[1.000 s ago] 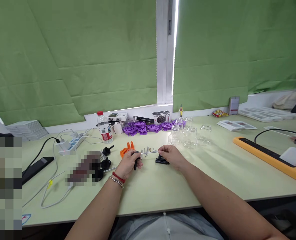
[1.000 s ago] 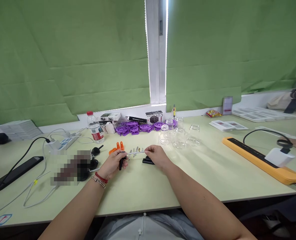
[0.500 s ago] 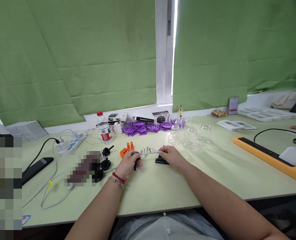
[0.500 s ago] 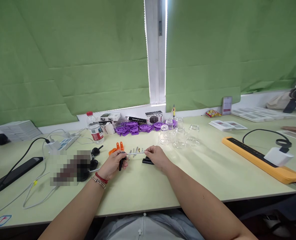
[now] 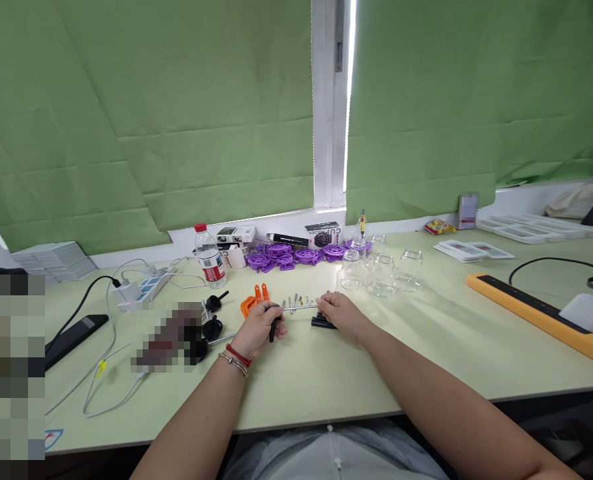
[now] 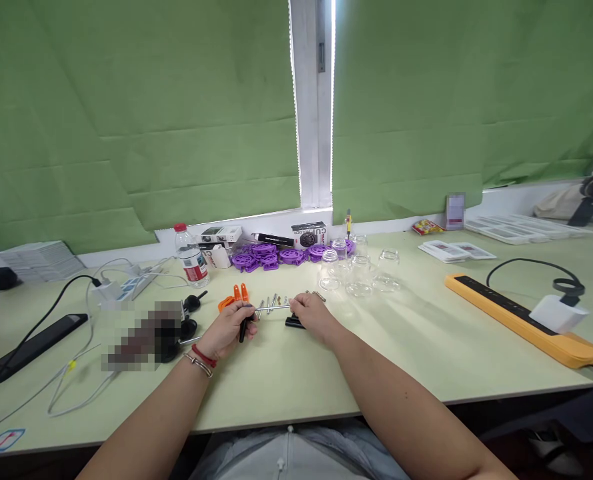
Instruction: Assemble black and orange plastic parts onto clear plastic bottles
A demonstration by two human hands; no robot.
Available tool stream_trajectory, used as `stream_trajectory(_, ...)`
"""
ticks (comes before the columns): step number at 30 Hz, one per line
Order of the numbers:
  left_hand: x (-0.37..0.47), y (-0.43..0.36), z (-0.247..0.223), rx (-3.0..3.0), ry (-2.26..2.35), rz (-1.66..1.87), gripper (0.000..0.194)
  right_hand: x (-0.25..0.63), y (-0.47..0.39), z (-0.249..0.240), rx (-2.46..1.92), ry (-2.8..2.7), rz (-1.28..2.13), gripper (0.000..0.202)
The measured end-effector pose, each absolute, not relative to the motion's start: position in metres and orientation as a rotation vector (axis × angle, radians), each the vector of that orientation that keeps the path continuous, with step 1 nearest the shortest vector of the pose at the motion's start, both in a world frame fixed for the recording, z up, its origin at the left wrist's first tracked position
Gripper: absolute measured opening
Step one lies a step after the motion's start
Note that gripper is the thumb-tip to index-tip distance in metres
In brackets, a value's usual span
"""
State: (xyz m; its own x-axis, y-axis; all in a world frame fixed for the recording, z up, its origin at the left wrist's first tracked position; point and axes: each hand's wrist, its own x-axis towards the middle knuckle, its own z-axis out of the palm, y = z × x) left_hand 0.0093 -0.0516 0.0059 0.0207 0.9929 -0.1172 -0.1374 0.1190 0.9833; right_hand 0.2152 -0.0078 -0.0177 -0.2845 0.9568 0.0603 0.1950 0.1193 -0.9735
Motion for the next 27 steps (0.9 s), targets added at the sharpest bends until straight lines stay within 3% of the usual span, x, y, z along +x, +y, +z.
stream_trajectory(11, 0.0092, -0.0519, 0.0055, 1.032, 1.137, 1.186, 0.015, 0.2111, -0.0100, -0.0176, -1.102, -1.531, 1.267, 0.027)
stream_trajectory(20, 0.0128, -0.0541, 0.0092, 1.029, 1.164, 1.176, 0.015, 0.2096, -0.0097, -0.0189, -1.211, -1.742, 0.948, 0.041)
stream_trajectory(27, 0.0114, -0.0547, 0.0121, 1.045, 1.206, 1.164, 0.016, 0.2104, -0.0114, -0.0129, -1.234, -1.727, 0.966, 0.042)
